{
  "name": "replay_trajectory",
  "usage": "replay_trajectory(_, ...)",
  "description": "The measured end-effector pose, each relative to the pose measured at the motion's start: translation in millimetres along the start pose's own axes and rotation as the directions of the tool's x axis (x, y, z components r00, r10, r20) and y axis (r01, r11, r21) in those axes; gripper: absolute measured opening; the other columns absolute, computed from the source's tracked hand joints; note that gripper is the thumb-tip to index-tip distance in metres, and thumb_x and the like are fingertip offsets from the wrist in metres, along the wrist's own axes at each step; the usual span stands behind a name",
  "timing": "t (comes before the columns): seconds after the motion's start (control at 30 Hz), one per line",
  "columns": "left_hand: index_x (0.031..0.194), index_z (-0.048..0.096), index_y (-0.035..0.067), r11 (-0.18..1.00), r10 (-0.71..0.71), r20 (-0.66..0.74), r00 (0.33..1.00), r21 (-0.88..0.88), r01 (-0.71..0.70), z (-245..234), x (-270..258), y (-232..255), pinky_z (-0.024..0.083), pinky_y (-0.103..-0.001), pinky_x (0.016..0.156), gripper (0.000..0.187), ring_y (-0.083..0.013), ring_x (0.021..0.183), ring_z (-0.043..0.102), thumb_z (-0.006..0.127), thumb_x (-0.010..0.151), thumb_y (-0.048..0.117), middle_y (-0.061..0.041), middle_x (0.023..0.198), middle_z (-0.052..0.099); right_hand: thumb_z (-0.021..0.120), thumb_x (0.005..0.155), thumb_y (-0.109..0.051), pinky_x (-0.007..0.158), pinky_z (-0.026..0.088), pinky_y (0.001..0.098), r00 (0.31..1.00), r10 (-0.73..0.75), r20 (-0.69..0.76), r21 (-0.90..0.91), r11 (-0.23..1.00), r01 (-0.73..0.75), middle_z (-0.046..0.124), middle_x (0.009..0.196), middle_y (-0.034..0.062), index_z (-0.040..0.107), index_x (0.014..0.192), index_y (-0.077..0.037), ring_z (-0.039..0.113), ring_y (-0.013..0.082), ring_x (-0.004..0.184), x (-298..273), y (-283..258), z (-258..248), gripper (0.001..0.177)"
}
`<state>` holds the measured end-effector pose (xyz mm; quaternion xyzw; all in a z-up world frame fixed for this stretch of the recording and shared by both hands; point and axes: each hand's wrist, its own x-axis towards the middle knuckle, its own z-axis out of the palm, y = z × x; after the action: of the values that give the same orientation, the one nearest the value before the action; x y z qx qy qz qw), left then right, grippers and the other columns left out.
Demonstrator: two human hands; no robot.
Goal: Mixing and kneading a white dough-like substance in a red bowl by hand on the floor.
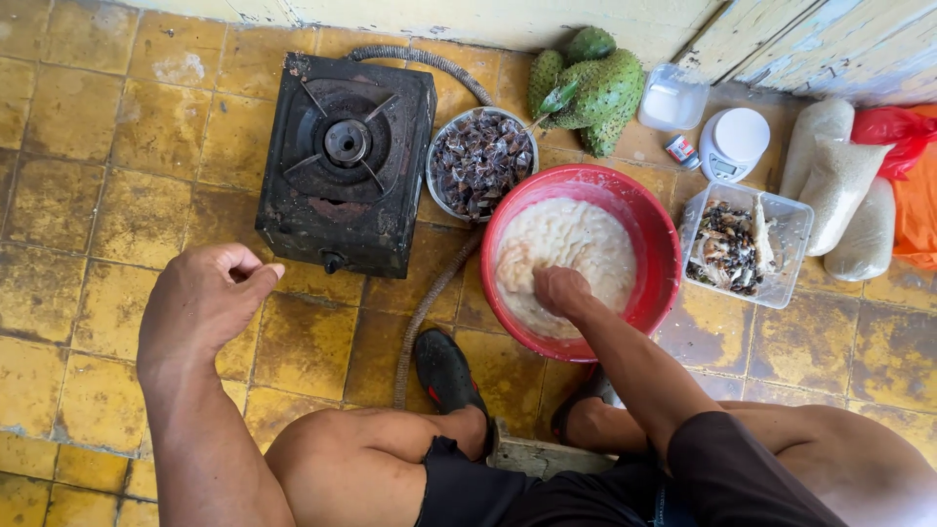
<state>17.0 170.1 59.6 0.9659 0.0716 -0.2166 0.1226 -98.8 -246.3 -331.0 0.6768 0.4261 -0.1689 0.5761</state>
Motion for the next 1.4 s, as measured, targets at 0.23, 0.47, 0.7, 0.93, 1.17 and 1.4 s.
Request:
replay_trajectory(0.23, 0.077, 0.075, 0.016, 0.999, -0.046, 0.001, 0.999, -0.028, 0.046, -2.1, -8.1, -9.9, 0.043, -0.041, 0.062, 0.019, -0.0241, 0.061, 0.059, 0.071, 0.085, 0.033, -0.008, 0.063, 0.065, 0.037, 0.110, -0.026, 0.072, 0.040, 0.0341, 0.890, 0.241, 0.387, 0.914, 0.031, -0.405, 0.045, 0.110, 0.0058, 0.052, 0.107, -0.016, 0.039, 0.0217, 0.095, -44.3, 101.4, 19.7, 0.018)
replay_trajectory(0.47, 0.078, 0.075, 0.018, 0.998, -0.053, -0.003, 0.999, -0.044, 0.052, -1.8, -10.5, -14.2, 0.043, -0.040, 0.063, 0.018, -0.0240, 0.061, 0.058, 0.073, 0.086, 0.035, -0.008, 0.063, 0.064, 0.030, 0.112, -0.001, 0.033, 0.040, 0.0169, 0.939, -0.300, 0.169, 0.256, 0.933, 0.252, 0.035, 0.152, 0.0478, 0.015, 0.160, -0.014, 0.045, 0.0030, 0.055, -24.5, 52.9, 57.3, 0.052)
replay_trajectory(0.7, 0.078, 0.076, 0.016, 0.999, -0.005, -0.009, 1.000, -0.040, 0.004, -3.7, -12.0, -5.7, 0.043, -0.040, 0.063, 0.020, -0.0236, 0.060, 0.058, 0.074, 0.087, 0.035, -0.008, 0.061, 0.064, 0.030, 0.110, -0.005, 0.059, 0.058, 0.0265, 0.877, 0.021, 0.481, 0.762, -0.504, -0.406, 0.059, 0.085, 0.0071, 0.054, 0.120, -0.005, 0.058, 0.0155, 0.070, -9.3, 6.4, -4.5, 0.026)
replay_trajectory(0.93, 0.080, 0.078, 0.015, 0.998, -0.006, 0.025, 1.000, -0.069, 0.008, -3.6, -16.4, -9.3, 0.043, -0.038, 0.062, 0.018, -0.0202, 0.061, 0.059, 0.074, 0.087, 0.031, -0.007, 0.063, 0.068, 0.034, 0.104, -0.062, 0.083, 0.052, 0.0445, 0.897, 0.149, 0.416, 0.908, -0.001, -0.420, 0.046, 0.127, 0.0083, 0.050, 0.130, -0.014, 0.051, 0.0287, 0.106, -52.1, 85.3, 5.5, 0.057)
replay_trajectory(1.17, 0.081, 0.078, 0.017, 0.998, -0.018, 0.009, 1.000, -0.057, 0.018, -6.4, -16.5, -11.6, 0.044, -0.040, 0.063, 0.018, -0.0232, 0.062, 0.062, 0.073, 0.087, 0.033, -0.008, 0.065, 0.069, 0.054, 0.091, -0.068, 0.119, 0.036, 0.0537, 0.845, -0.071, 0.530, 0.774, -0.367, -0.517, -0.003, 0.172, 0.0184, 0.002, 0.166, -0.020, 0.028, 0.0408, 0.150, -80.4, 72.6, 4.1, 0.103)
replay_trajectory(1.4, 0.082, 0.080, 0.016, 0.996, 0.058, -0.017, 0.998, -0.073, -0.059, -8.3, -21.5, 4.2, 0.046, -0.040, 0.066, 0.015, -0.0239, 0.064, 0.064, 0.072, 0.084, 0.029, -0.010, 0.068, 0.072, 0.058, 0.092, -0.008, 0.077, 0.058, 0.0431, 0.784, 0.114, 0.610, 0.607, -0.703, -0.370, 0.072, 0.106, 0.0190, 0.062, 0.116, -0.004, 0.069, 0.0352, 0.096, -13.9, -4.8, -11.8, 0.024)
